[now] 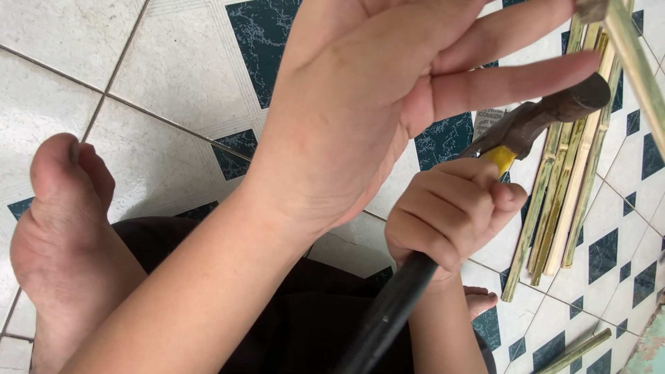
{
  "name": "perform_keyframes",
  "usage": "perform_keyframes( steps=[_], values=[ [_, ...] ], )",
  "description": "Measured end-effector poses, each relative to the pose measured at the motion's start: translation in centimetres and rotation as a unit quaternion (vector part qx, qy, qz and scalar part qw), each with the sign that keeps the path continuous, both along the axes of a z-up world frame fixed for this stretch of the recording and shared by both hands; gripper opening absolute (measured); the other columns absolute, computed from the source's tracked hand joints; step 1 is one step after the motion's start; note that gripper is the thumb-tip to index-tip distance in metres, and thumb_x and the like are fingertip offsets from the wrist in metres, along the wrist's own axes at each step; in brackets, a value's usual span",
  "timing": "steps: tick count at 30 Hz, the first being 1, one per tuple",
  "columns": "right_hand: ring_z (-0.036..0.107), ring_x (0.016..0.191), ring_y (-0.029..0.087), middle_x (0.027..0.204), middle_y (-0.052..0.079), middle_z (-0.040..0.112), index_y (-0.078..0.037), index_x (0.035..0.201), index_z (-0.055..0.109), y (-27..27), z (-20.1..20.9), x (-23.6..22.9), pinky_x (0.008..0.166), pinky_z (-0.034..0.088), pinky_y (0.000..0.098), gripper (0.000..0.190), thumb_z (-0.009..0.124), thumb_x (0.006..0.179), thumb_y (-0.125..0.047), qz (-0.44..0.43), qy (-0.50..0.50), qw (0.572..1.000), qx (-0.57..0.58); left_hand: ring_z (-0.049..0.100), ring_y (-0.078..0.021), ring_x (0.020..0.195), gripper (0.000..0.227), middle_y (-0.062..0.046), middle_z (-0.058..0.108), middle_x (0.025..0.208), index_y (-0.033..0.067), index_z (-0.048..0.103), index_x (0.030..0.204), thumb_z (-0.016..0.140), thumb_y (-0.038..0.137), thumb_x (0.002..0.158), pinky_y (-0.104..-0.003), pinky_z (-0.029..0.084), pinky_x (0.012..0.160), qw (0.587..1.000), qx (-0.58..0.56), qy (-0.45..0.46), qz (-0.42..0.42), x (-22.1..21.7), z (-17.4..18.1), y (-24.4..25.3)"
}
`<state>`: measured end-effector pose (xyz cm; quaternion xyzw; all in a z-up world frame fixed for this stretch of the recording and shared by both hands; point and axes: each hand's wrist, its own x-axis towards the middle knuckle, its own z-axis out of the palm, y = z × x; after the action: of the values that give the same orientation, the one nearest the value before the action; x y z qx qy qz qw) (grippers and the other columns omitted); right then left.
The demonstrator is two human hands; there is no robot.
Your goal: The person sits on a tiled floor and uses a hammer to drive nails into a partially assembled bamboo mat. They repeatedly pick up nails, position them on the bamboo slats, and hammer them in to secure the structure.
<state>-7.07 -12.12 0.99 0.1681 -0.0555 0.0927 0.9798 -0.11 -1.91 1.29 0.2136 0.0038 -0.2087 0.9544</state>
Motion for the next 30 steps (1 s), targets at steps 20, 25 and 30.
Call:
perform_keyframes(
  steps=[20,25,30],
  values=[
    [0.023,0.033,0.003,0.042,-0.008,0.029,-0.018,0.056,0.036,-0.3,-1.1,-0.3,0.037,0.034,0.0176,0.028,0.045,0.078,-0.003,-0.031,0.042,0.998,-0.028,0.064,-0.0177,0.075,0.03,-0.021,0.061,0.093,-0.0095,0.042,0.112,0.039,0.006,0.087,-0.014,0.044,0.044,0.994,0.053,0.094,0.01,-0.8,-1.2,0.2],
    [0.027,0.03,0.002,0.04,-0.007,0.032,-0.012,0.06,0.04,-1.7,-1.4,0.1,0.033,0.028,0.0155,0.023,0.043,0.082,-0.007,-0.02,0.014,0.984,-0.178,0.063,-0.0124,0.063,0.033,-0.014,0.064,0.082,-0.0088,0.049,0.106,0.044,0.014,0.083,-0.014,0.033,0.037,0.953,0.217,0.212,0.005,-0.6,-1.1,0.0],
    [0.025,0.03,0.003,0.042,-0.009,0.03,-0.012,0.06,0.038,-4.2,-1.8,0.6,0.03,0.025,0.0154,0.024,0.038,0.084,-0.007,-0.064,0.006,0.981,-0.184,0.049,-0.0143,0.076,0.023,-0.011,0.052,0.09,-0.0014,0.048,0.098,0.045,0.013,0.081,-0.021,0.035,0.057,0.904,0.32,0.28,-0.037,0.1,-1.0,-0.2]
  ],
)
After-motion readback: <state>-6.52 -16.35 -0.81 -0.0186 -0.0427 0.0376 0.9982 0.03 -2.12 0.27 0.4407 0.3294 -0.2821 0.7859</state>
